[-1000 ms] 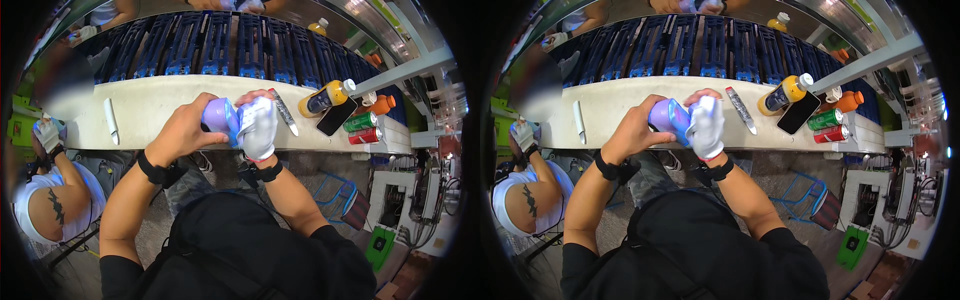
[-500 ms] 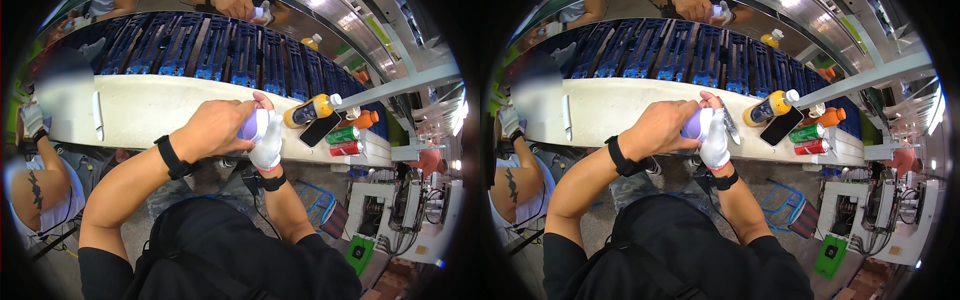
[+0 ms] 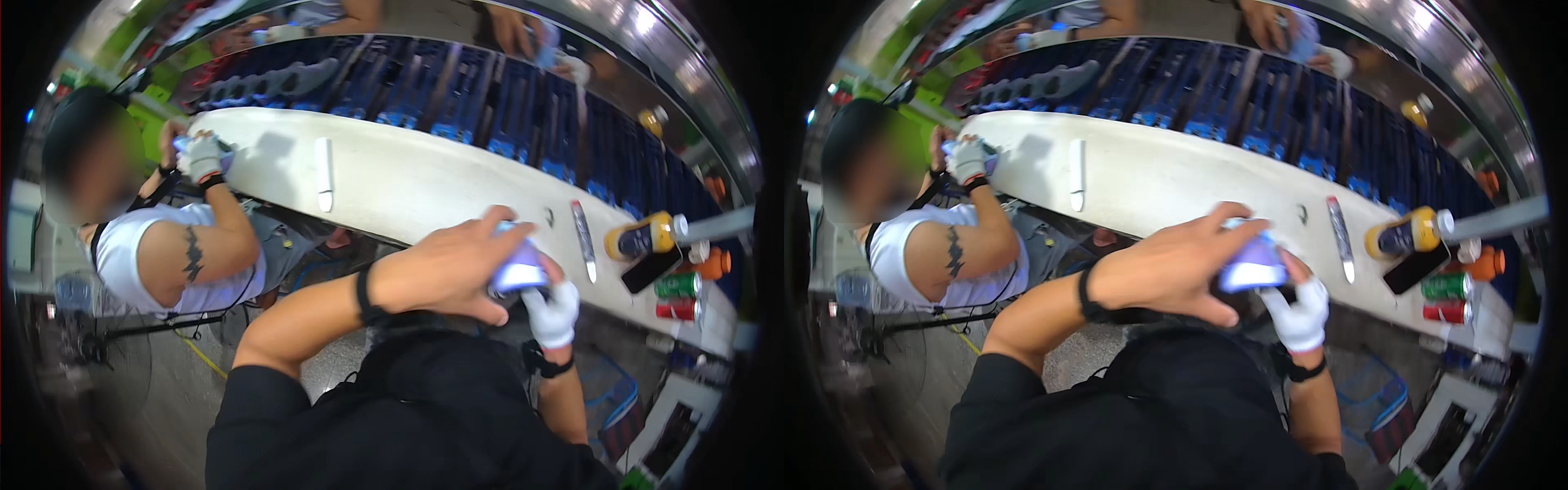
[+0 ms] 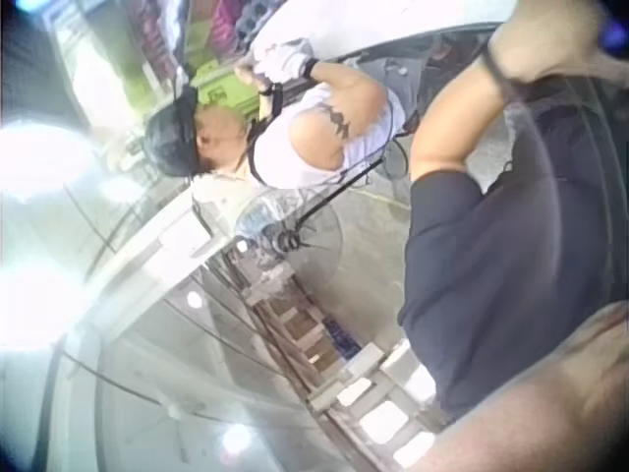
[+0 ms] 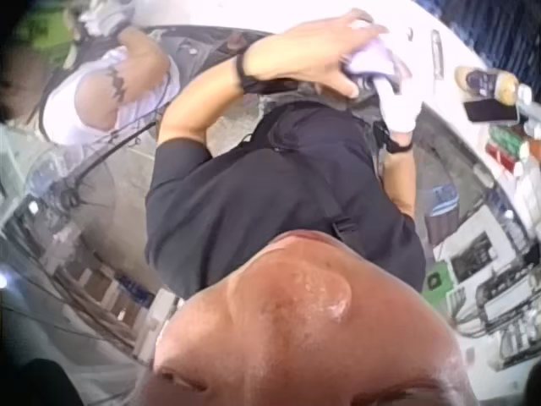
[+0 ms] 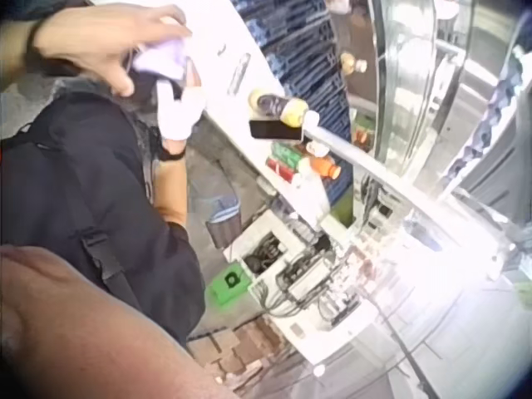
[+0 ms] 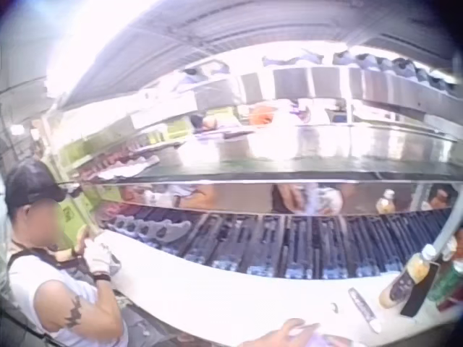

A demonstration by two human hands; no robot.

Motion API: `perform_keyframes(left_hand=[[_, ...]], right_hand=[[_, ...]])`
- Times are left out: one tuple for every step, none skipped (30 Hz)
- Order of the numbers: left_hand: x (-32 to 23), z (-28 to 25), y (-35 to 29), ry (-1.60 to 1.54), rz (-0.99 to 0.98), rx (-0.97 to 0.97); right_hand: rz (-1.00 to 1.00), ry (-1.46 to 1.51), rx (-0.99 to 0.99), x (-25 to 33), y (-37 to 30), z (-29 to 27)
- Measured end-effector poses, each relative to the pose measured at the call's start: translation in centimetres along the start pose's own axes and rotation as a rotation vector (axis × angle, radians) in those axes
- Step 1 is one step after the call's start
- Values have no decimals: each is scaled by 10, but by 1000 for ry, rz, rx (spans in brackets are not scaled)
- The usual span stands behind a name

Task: Assembling and inspecting shoe components on a factory line.

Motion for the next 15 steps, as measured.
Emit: perform_keyframes(left_hand=[[6, 2, -14, -124, -47, -46], [14, 5, -30, -128, -139, -86], [20, 11, -44, -136, -235, -117], [25, 16, -58, -98, -231, -186], [37, 18, -67, -51, -218, -262], [45, 20, -71, -2, -172, -303], [49, 19, -75, 58, -130, -359], [50, 24, -78, 94, -80, -382], [51, 29, -79, 85, -64, -378], [50, 31, -80, 80, -46, -391], [51, 30, -78, 80, -28, -406], [50, 31, -80, 90, -23, -409], [49, 31, -83, 101, -11, -415], [48, 31, -87, 102, -14, -416], [51, 29, -88, 118, -6, -426]], right_hand=[[-14, -88, -1, 2, 3, 9], [-25, -58, 5, 5, 4, 18], [-151, -112, -20, 16, 5, 22], [-235, -139, -55, 30, 7, 27], [-289, -102, -87, 37, 14, 28], [-253, -100, -37, 32, 16, 33], [-279, -107, -49, 36, 24, 33], [-228, -113, -29, 33, 19, 33], [-194, -110, -10, 30, 18, 35], [-200, -120, -31, 33, 19, 34], [-204, -131, -44, 32, 22, 29], [-219, -161, -27, 34, 21, 30], [-239, -189, -13, 36, 21, 30], [-240, -231, 13, 40, 19, 31], [-257, -274, 26, 42, 18, 31]])
Point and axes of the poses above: each hand's wrist, its own y-axis towards the middle knuckle, its own z-axis out of the palm, x = y × z, the point moved 7 cm from there along y, towards the middle knuckle, and after that the axes turned 2 degrees about z, right-handed, at the moved point
